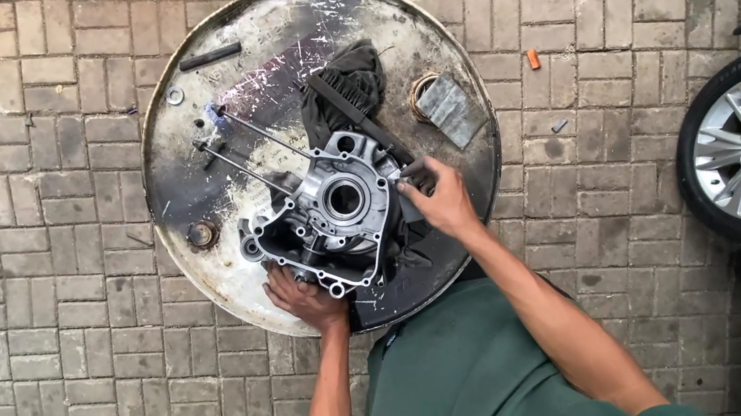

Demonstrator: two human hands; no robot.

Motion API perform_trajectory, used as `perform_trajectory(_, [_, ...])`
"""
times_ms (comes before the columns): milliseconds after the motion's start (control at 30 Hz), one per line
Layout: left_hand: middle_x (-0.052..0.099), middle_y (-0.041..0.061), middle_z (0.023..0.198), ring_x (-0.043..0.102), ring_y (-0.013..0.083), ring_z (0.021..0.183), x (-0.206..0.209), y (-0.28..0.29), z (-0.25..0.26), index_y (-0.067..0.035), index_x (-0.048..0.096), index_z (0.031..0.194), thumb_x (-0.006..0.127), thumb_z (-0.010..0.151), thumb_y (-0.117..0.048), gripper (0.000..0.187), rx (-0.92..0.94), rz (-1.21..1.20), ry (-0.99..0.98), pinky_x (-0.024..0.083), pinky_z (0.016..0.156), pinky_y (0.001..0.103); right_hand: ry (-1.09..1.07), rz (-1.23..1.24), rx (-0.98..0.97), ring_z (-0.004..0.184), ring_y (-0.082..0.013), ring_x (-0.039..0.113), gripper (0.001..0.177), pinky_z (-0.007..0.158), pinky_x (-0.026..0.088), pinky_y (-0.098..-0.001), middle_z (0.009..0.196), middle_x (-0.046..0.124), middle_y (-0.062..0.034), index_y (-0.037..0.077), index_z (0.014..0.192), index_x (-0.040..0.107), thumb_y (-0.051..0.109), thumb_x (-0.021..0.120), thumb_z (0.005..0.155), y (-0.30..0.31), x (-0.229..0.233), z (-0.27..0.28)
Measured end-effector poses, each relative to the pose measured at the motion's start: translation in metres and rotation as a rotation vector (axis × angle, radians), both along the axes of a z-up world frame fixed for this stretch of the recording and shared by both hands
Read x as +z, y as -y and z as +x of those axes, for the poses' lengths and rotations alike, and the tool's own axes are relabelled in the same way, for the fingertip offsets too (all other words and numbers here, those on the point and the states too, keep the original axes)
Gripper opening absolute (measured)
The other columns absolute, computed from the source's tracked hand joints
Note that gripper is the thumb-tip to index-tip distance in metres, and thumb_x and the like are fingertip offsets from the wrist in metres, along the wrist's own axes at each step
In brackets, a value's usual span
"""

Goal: Cleaning the mating surfaces of a motorcycle engine crankcase using an abrasive pad or cloth to remove residue.

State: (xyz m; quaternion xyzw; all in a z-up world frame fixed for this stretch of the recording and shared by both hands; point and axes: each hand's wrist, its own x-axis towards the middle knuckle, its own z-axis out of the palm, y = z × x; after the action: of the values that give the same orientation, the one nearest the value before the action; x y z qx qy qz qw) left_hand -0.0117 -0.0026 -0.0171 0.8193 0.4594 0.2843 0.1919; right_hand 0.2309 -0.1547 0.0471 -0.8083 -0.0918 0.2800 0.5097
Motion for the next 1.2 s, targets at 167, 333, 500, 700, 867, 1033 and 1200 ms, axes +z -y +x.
perform_trajectory(167, [0.058, 0.022, 0.132, 0.051, 0.0400, 0.130, 0.013, 0.002, 0.005, 0.001, 0.058, 0.113, -0.006, 0.105, -0.054, 0.086, 0.007, 0.018, 0.003, 0.027, 0.113, 0.057, -0.037, -0.023, -0.006, 0.074, -0.0279, 0.070, 0.025, 0.064, 0.056, -0.0440, 0.086, 0.072, -0.0173, 0.009, 0.111, 0.074, 0.019, 0.081, 0.088, -0.011, 0.004, 0.009])
perform_trajectory(333, [0.058, 0.022, 0.134, 0.051, 0.0407, 0.130, 0.014, 0.002, 0.006, 0.001, 0.059, 0.117, -0.004, 0.106, -0.053, 0.084, 0.016, 0.013, 0.006, 0.026, 0.114, 0.058, -0.073, 0.021, -0.004, 0.071, -0.0263, 0.065, 0.018, 0.063, 0.054, -0.0448, 0.081, 0.066, -0.0178, 0.005, 0.107, 0.071, 0.014, 0.076, 0.092, -0.002, 0.030, 0.001])
perform_trajectory(500, [0.057, 0.023, 0.137, 0.049, 0.0410, 0.131, 0.017, 0.001, 0.007, 0.001, 0.059, 0.121, -0.003, 0.106, -0.052, 0.082, 0.003, -0.014, 0.023, 0.026, 0.113, 0.059, -0.024, 0.037, -0.004, 0.075, -0.0336, 0.068, 0.022, 0.064, 0.054, -0.0490, 0.084, 0.065, -0.0222, 0.001, 0.112, 0.069, 0.013, 0.076, 0.094, -0.018, 0.038, 0.009])
perform_trajectory(700, [0.057, 0.023, 0.136, 0.050, 0.0395, 0.131, 0.007, 0.001, -0.001, 0.001, 0.058, 0.118, -0.002, 0.107, -0.050, 0.080, -0.006, -0.010, 0.023, 0.026, 0.113, 0.058, -0.083, -0.005, -0.040, 0.073, -0.0250, 0.066, 0.022, 0.066, 0.053, -0.0423, 0.082, 0.065, -0.0137, 0.008, 0.106, 0.072, 0.018, 0.080, 0.089, -0.004, 0.028, -0.005])
perform_trajectory(867, [0.057, 0.023, 0.134, 0.050, 0.0397, 0.131, -0.004, -0.002, -0.010, 0.002, 0.058, 0.118, -0.004, 0.106, -0.051, 0.083, -0.014, -0.017, 0.008, 0.026, 0.113, 0.058, -0.060, -0.023, -0.046, 0.073, -0.0267, 0.067, 0.022, 0.065, 0.053, -0.0433, 0.081, 0.067, -0.0133, 0.012, 0.104, 0.074, 0.021, 0.082, 0.086, -0.018, 0.006, 0.007])
perform_trajectory(1033, [0.056, 0.024, 0.134, 0.049, 0.0404, 0.131, 0.001, -0.003, -0.005, 0.003, 0.058, 0.119, -0.003, 0.107, -0.049, 0.081, -0.020, 0.003, 0.003, 0.026, 0.114, 0.058, -0.090, -0.048, -0.036, 0.073, -0.0229, 0.065, 0.024, 0.066, 0.053, -0.0409, 0.080, 0.068, -0.0098, 0.015, 0.106, 0.073, 0.021, 0.082, 0.084, -0.012, 0.004, 0.002])
perform_trajectory(1200, [0.056, 0.023, 0.136, 0.049, 0.0391, 0.132, 0.003, -0.001, -0.004, 0.002, 0.058, 0.119, -0.001, 0.107, -0.048, 0.078, -0.024, -0.024, 0.025, 0.024, 0.114, 0.058, -0.075, -0.001, -0.063, 0.067, -0.0198, 0.063, 0.022, 0.062, 0.053, -0.0379, 0.077, 0.067, -0.0096, 0.011, 0.103, 0.075, 0.019, 0.083, 0.084, -0.015, 0.000, 0.008])
